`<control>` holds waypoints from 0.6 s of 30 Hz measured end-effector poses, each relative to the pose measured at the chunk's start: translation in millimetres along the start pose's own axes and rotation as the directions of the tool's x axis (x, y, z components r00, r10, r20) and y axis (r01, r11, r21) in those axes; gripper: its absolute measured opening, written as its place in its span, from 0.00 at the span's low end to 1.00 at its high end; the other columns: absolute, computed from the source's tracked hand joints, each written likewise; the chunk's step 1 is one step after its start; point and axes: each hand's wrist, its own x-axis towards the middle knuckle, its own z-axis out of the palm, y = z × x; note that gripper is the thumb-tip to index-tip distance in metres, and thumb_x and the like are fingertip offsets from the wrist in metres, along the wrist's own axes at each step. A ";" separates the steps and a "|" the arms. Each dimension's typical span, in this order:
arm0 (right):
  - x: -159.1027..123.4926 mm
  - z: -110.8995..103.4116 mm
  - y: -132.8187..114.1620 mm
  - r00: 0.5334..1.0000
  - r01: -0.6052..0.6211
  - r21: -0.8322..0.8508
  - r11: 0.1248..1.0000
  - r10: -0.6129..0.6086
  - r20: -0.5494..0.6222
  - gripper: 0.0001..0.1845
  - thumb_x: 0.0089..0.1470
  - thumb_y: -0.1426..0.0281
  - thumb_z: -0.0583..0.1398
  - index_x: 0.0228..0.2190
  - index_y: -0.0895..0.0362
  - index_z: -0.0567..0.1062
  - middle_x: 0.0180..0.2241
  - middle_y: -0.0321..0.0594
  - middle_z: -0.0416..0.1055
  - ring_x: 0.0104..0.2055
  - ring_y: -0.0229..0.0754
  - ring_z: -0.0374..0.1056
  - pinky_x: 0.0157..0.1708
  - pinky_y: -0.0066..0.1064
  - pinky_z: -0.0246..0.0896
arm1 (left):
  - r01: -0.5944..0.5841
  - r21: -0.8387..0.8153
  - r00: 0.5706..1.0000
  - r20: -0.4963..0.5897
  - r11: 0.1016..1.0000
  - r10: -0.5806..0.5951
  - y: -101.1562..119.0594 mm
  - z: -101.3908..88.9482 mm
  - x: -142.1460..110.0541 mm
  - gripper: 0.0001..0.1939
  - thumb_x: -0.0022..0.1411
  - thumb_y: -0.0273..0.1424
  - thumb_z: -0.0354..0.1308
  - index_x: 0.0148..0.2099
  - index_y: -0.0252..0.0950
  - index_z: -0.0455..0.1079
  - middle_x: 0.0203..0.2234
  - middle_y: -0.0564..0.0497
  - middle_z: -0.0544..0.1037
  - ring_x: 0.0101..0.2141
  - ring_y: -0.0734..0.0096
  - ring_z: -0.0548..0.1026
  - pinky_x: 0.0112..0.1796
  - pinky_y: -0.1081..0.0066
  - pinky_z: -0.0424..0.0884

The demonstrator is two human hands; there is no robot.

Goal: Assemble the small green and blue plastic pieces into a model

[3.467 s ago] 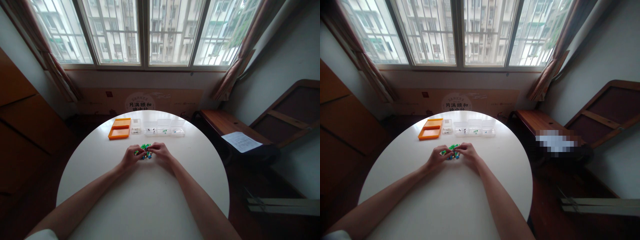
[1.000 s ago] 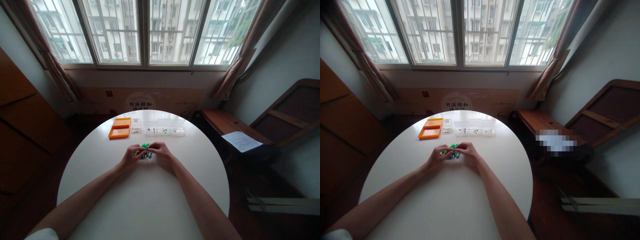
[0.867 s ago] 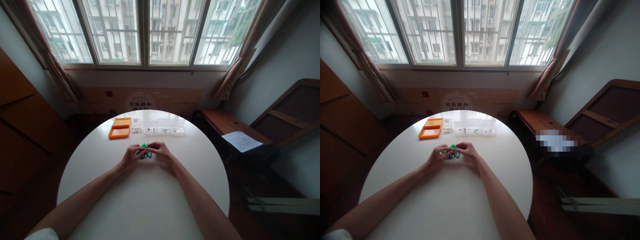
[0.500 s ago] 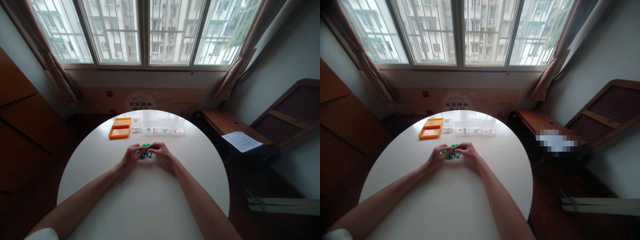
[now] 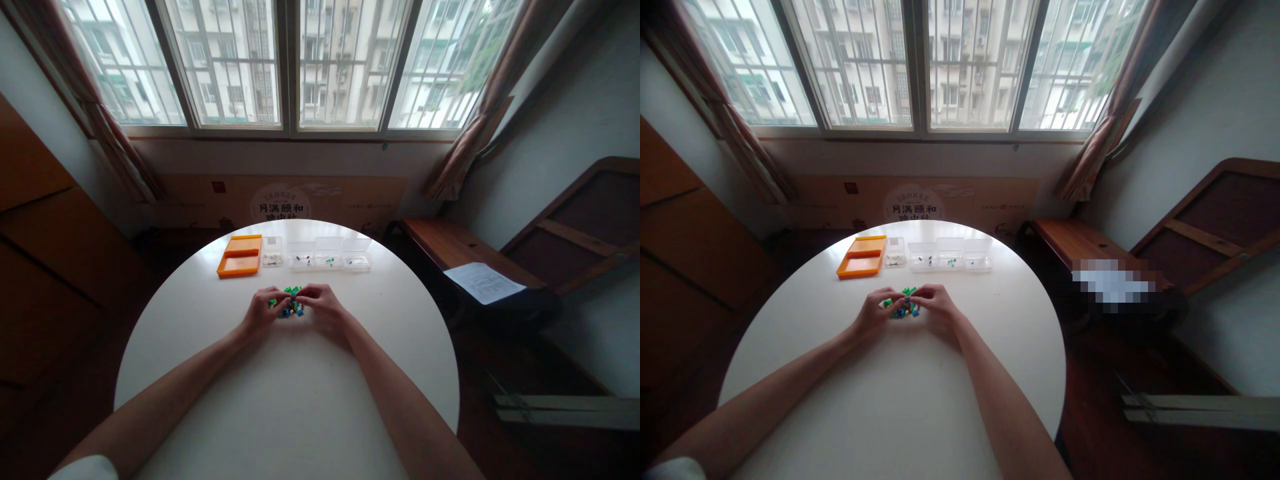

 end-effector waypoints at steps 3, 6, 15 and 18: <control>-0.3 0.9 -1.6 1.000 -0.011 0.014 1.000 0.011 -0.016 0.18 0.36 0.60 0.67 0.28 0.61 0.77 0.26 0.41 0.74 0.28 0.39 0.69 0.30 0.30 0.63 | 0.010 0.007 1.000 -0.013 1.000 -0.009 -1.3 -0.4 -0.1 0.09 0.56 0.34 0.59 0.36 0.35 0.76 0.24 0.49 0.75 0.26 0.73 0.72 0.31 0.73 0.68; -0.2 0.6 -0.2 1.000 -0.010 0.010 1.000 0.010 -0.020 0.18 0.36 0.61 0.67 0.28 0.61 0.77 0.26 0.41 0.74 0.28 0.39 0.69 0.30 0.30 0.63 | 0.017 0.008 1.000 -0.005 1.000 -0.017 -2.0 -0.7 0.3 0.09 0.56 0.34 0.59 0.35 0.35 0.76 0.24 0.50 0.75 0.26 0.73 0.72 0.31 0.74 0.68; 0.3 -1.1 4.7 1.000 -0.010 0.021 1.000 0.010 0.002 0.16 0.37 0.62 0.67 0.29 0.61 0.78 0.27 0.41 0.75 0.29 0.39 0.69 0.31 0.30 0.63 | 0.018 -0.004 1.000 0.007 1.000 -0.018 -2.5 -0.9 0.3 0.09 0.55 0.34 0.60 0.37 0.35 0.77 0.24 0.49 0.75 0.26 0.72 0.72 0.30 0.74 0.68; -0.3 -0.7 1.7 1.000 -0.015 0.016 1.000 0.015 -0.003 0.16 0.37 0.63 0.67 0.28 0.61 0.78 0.27 0.42 0.75 0.29 0.39 0.69 0.30 0.30 0.63 | 0.025 0.003 1.000 0.008 1.000 -0.025 -2.2 -1.1 0.3 0.09 0.54 0.34 0.60 0.37 0.35 0.77 0.24 0.49 0.74 0.26 0.72 0.72 0.31 0.73 0.68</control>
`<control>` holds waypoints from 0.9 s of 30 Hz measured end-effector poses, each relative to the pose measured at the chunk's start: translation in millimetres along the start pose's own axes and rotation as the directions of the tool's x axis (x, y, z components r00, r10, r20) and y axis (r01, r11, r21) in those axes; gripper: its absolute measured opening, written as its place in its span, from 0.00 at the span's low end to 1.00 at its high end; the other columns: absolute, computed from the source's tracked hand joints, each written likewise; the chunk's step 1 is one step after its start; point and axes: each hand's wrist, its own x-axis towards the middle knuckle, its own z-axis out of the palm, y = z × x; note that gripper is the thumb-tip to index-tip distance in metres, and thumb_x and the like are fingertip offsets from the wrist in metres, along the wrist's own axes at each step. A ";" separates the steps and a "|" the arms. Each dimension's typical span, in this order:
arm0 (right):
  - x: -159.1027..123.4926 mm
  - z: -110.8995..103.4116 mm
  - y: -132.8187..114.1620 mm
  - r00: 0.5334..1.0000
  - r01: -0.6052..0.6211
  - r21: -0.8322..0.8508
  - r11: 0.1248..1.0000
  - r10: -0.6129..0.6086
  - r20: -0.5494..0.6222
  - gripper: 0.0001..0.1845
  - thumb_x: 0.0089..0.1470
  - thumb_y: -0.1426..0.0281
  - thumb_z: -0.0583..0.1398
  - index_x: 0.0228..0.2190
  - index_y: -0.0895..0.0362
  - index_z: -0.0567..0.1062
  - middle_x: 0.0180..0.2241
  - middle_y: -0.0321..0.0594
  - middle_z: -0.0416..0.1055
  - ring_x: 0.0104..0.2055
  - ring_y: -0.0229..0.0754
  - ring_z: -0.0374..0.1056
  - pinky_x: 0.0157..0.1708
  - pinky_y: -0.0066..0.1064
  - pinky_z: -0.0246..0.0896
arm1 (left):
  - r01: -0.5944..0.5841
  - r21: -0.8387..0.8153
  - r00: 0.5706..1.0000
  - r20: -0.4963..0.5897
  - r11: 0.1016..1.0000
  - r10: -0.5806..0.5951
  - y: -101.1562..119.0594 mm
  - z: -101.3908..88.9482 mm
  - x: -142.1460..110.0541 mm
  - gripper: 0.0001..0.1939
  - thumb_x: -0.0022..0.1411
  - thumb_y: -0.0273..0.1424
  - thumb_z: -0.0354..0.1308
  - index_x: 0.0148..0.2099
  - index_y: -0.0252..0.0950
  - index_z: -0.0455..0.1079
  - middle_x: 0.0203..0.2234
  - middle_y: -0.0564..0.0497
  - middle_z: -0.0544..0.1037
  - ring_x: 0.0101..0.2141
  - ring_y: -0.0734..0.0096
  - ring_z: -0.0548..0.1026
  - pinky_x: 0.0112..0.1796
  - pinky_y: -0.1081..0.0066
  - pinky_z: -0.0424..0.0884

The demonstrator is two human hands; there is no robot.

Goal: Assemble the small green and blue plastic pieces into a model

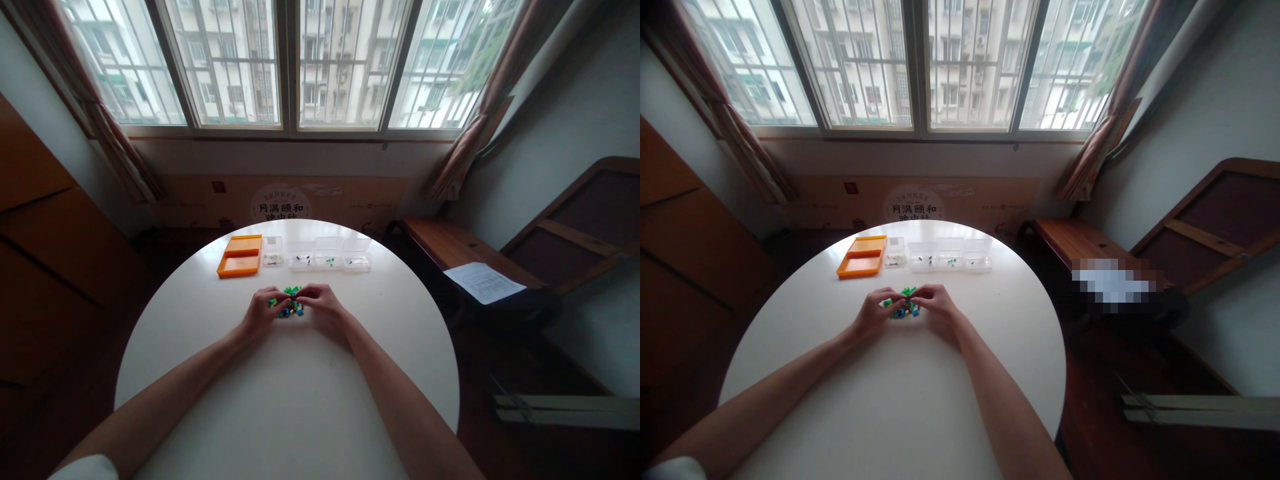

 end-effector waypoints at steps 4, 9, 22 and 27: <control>-0.5 0.7 -3.8 1.000 -0.004 -0.018 1.000 0.003 -0.009 0.16 0.36 0.63 0.67 0.28 0.61 0.78 0.27 0.42 0.75 0.29 0.39 0.70 0.31 0.31 0.63 | 0.004 0.017 1.000 0.004 1.000 -0.005 1.0 -0.3 0.2 0.09 0.55 0.34 0.60 0.36 0.35 0.77 0.23 0.49 0.75 0.26 0.73 0.72 0.31 0.74 0.67; -0.7 1.2 -7.0 0.999 0.000 -0.091 0.996 -0.003 -0.036 0.18 0.36 0.61 0.67 0.27 0.62 0.78 0.26 0.43 0.75 0.28 0.40 0.69 0.30 0.31 0.63 | 0.003 0.035 1.000 0.009 0.999 -0.003 1.3 -0.2 0.3 0.09 0.56 0.35 0.59 0.35 0.35 0.77 0.24 0.49 0.75 0.26 0.73 0.72 0.31 0.74 0.67; 0.7 -0.7 -2.7 0.999 0.037 -0.132 0.991 -0.040 -0.022 0.17 0.38 0.60 0.66 0.28 0.61 0.79 0.26 0.42 0.74 0.28 0.40 0.69 0.29 0.30 0.62 | -0.016 0.049 1.000 0.009 0.999 0.016 1.6 -0.2 1.1 0.10 0.55 0.36 0.59 0.32 0.35 0.76 0.23 0.49 0.75 0.25 0.73 0.72 0.31 0.74 0.67; 0.8 -1.0 -2.7 0.999 0.041 -0.149 0.988 -0.045 -0.022 0.17 0.38 0.61 0.66 0.28 0.61 0.79 0.26 0.42 0.74 0.29 0.40 0.69 0.29 0.30 0.62 | -0.016 0.045 1.000 0.001 0.999 0.016 0.0 0.3 0.6 0.10 0.55 0.36 0.59 0.32 0.35 0.76 0.23 0.49 0.75 0.26 0.73 0.72 0.31 0.74 0.67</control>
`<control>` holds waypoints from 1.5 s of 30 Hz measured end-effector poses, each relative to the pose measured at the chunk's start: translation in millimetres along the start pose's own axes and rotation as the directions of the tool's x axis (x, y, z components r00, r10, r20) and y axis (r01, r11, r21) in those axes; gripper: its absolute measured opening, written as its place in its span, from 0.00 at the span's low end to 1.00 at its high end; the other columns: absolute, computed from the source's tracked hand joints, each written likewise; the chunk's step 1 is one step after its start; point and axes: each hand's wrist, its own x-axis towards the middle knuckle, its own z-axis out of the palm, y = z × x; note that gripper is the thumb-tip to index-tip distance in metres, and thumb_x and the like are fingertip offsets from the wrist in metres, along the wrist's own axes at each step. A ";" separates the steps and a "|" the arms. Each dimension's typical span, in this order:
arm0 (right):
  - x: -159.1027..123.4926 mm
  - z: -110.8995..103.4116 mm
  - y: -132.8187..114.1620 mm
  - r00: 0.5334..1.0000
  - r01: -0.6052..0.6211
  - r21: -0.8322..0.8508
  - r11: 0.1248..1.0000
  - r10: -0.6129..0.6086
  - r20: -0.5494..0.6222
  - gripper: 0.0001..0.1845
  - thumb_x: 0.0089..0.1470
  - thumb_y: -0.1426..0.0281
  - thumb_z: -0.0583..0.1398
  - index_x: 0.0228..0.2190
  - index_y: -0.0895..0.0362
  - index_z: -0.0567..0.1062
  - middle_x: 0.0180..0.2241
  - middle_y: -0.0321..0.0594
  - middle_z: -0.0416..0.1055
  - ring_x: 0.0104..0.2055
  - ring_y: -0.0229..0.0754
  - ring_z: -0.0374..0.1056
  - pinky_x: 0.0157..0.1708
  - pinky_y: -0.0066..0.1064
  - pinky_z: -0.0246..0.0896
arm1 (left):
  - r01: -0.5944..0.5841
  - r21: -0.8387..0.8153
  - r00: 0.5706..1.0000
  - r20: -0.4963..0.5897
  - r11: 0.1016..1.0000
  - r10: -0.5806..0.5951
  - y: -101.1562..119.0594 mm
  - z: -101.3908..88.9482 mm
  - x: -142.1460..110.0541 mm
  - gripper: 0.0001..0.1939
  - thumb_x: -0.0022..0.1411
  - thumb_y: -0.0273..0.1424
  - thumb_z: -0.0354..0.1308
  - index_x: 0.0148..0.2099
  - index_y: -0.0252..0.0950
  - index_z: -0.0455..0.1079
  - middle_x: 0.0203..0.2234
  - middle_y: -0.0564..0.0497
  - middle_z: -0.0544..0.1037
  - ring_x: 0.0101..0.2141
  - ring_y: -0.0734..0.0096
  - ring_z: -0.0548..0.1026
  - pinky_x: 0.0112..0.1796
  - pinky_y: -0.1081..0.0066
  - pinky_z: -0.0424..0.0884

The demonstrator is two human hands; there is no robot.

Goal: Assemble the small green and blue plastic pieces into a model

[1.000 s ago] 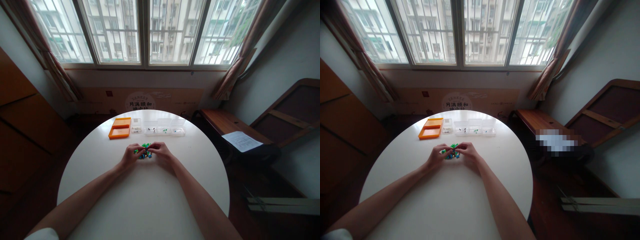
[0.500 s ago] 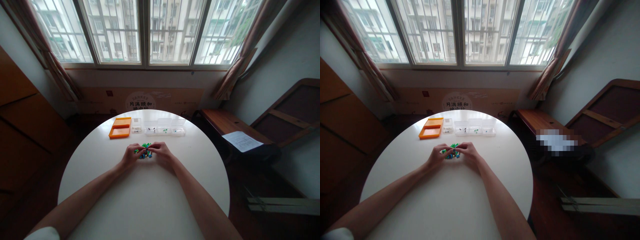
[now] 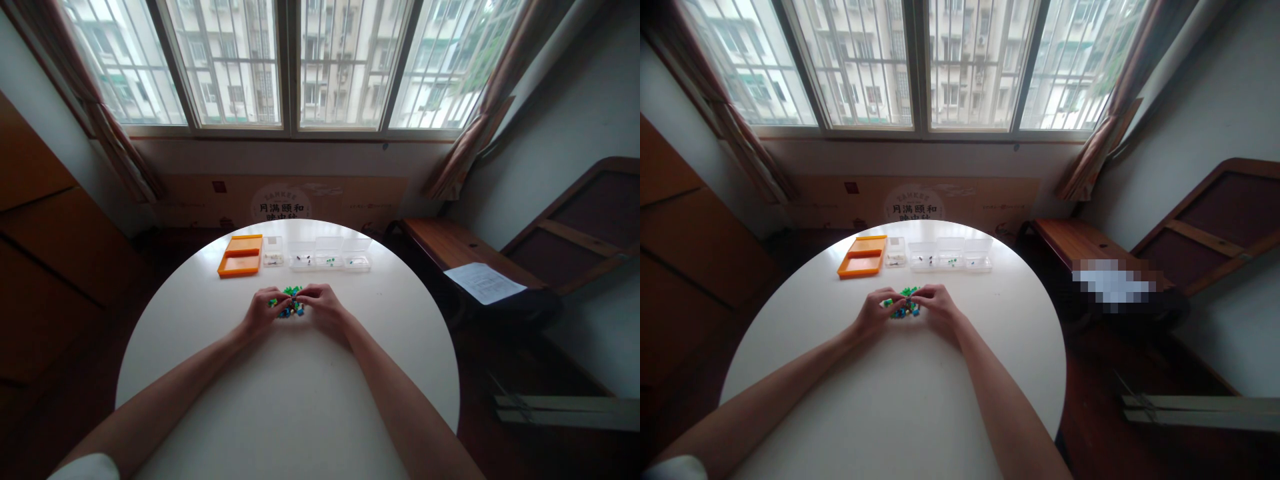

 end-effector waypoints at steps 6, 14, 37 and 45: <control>-0.4 0.3 1.0 1.000 0.004 0.012 1.000 -0.003 -0.001 0.17 0.39 0.60 0.66 0.28 0.61 0.79 0.26 0.42 0.74 0.28 0.39 0.68 0.28 0.29 0.61 | 0.001 0.007 1.000 0.006 1.000 -0.001 1.4 -0.7 0.3 0.09 0.55 0.35 0.59 0.32 0.35 0.77 0.23 0.49 0.75 0.25 0.73 0.72 0.31 0.74 0.67; -0.2 0.4 -0.4 1.000 -0.001 0.004 1.000 0.001 -0.001 0.17 0.39 0.61 0.66 0.28 0.61 0.79 0.25 0.41 0.73 0.28 0.39 0.68 0.29 0.29 0.61 | -0.012 0.014 1.000 0.002 1.000 0.012 0.9 -0.6 0.3 0.09 0.56 0.35 0.59 0.33 0.36 0.77 0.23 0.49 0.75 0.25 0.73 0.72 0.31 0.74 0.67; 0.2 -0.2 1.3 1.000 0.010 -0.004 1.000 -0.010 0.004 0.17 0.39 0.60 0.66 0.28 0.61 0.79 0.26 0.42 0.74 0.28 0.39 0.68 0.29 0.29 0.62 | -0.010 0.018 1.000 -0.005 1.000 0.010 2.8 -0.6 0.2 0.09 0.56 0.34 0.59 0.35 0.35 0.77 0.23 0.49 0.75 0.26 0.73 0.72 0.32 0.73 0.67; -0.6 0.5 2.7 1.000 -0.017 0.043 0.999 0.017 -0.006 0.17 0.38 0.60 0.66 0.28 0.61 0.78 0.27 0.43 0.75 0.29 0.40 0.69 0.31 0.31 0.62 | -0.004 0.010 1.000 -0.004 1.000 0.004 3.6 -1.0 0.3 0.08 0.55 0.34 0.59 0.35 0.35 0.77 0.23 0.49 0.75 0.26 0.72 0.72 0.32 0.73 0.67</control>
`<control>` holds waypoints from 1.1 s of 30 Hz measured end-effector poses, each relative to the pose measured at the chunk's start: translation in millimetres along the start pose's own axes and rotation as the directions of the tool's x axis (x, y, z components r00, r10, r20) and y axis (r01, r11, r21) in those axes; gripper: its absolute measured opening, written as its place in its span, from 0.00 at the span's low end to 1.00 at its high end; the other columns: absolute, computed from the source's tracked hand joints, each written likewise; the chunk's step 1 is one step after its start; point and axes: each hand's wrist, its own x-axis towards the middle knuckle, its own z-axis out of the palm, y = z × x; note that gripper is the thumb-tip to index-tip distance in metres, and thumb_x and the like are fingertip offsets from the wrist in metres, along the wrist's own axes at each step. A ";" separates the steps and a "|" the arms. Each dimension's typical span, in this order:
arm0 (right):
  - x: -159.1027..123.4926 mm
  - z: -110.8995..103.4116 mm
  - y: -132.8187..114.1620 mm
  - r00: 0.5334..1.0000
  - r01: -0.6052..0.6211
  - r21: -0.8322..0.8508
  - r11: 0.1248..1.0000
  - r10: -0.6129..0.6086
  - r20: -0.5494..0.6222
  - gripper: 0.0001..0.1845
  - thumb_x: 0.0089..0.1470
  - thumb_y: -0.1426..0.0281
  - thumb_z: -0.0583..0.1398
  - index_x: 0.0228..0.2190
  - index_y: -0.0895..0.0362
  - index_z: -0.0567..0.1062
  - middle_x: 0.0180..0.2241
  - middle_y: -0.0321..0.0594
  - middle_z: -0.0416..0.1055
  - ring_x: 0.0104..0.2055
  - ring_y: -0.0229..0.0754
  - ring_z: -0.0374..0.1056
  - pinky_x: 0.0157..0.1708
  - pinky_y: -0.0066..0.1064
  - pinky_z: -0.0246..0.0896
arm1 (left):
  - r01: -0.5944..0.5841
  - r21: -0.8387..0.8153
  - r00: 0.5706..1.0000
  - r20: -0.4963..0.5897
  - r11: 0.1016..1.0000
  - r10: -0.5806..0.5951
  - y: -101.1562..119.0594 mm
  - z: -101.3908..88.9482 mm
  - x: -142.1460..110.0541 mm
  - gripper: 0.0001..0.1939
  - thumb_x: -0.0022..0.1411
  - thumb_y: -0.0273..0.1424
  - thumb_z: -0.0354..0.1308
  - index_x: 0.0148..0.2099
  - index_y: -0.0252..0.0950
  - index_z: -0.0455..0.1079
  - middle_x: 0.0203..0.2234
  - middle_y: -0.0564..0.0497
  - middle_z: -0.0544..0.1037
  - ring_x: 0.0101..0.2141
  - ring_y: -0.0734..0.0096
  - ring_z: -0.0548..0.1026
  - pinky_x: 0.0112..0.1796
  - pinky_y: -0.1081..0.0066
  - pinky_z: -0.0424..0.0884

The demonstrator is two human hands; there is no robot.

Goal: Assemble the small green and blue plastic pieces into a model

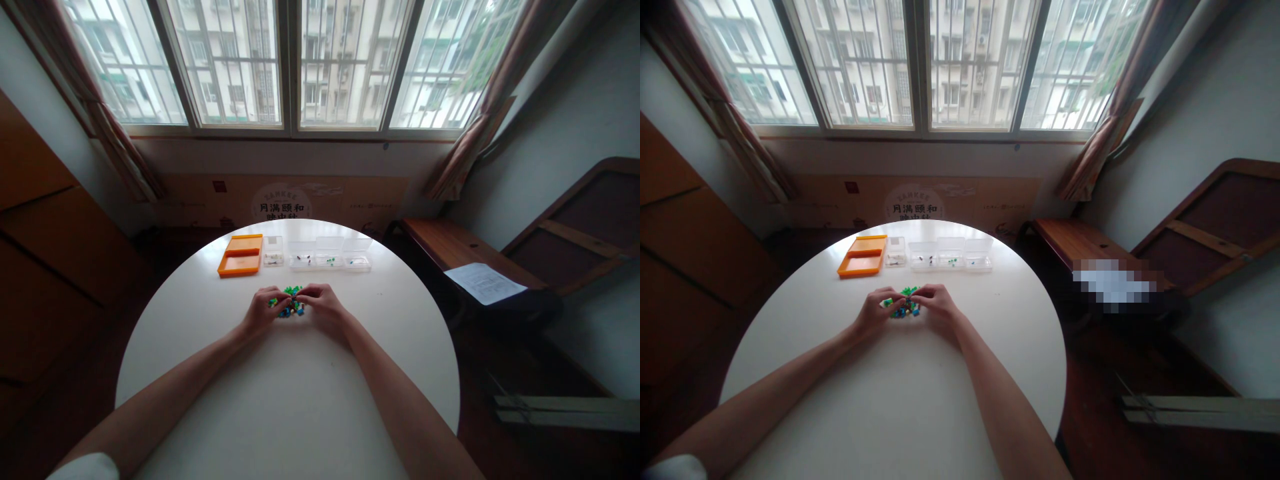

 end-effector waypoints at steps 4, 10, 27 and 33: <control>0.4 0.8 0.3 1.000 -0.021 0.027 0.999 0.021 0.001 0.18 0.37 0.61 0.66 0.28 0.62 0.78 0.26 0.42 0.75 0.29 0.39 0.69 0.30 0.31 0.63 | 0.004 -0.014 1.000 0.004 1.000 -0.004 -0.6 0.2 0.1 0.09 0.55 0.35 0.60 0.35 0.35 0.77 0.23 0.49 0.75 0.25 0.72 0.72 0.31 0.72 0.67; -0.1 1.9 -2.0 0.999 -0.035 0.059 0.998 0.035 0.006 0.18 0.36 0.61 0.67 0.28 0.61 0.78 0.26 0.42 0.75 0.28 0.39 0.69 0.30 0.30 0.63 | 0.004 -0.012 1.000 0.014 1.000 -0.004 -2.7 0.1 -0.6 0.10 0.56 0.35 0.59 0.36 0.35 0.77 0.24 0.48 0.75 0.26 0.72 0.71 0.32 0.72 0.68; -0.2 1.5 -3.2 1.000 -0.029 0.044 0.999 0.029 0.001 0.18 0.36 0.60 0.67 0.27 0.61 0.78 0.27 0.42 0.75 0.29 0.40 0.70 0.31 0.32 0.63 | 0.001 -0.011 1.000 0.007 1.000 -0.001 0.0 -0.2 -0.1 0.10 0.56 0.35 0.59 0.35 0.35 0.77 0.23 0.49 0.75 0.26 0.72 0.71 0.32 0.72 0.67; -0.3 2.0 -3.4 0.999 -0.035 0.057 0.998 0.034 0.008 0.18 0.36 0.60 0.67 0.28 0.61 0.78 0.26 0.42 0.75 0.28 0.40 0.69 0.31 0.32 0.64 | -0.001 -0.010 1.000 0.006 1.000 0.001 -1.8 0.4 -0.7 0.09 0.56 0.34 0.59 0.36 0.36 0.76 0.23 0.49 0.75 0.26 0.72 0.72 0.32 0.72 0.67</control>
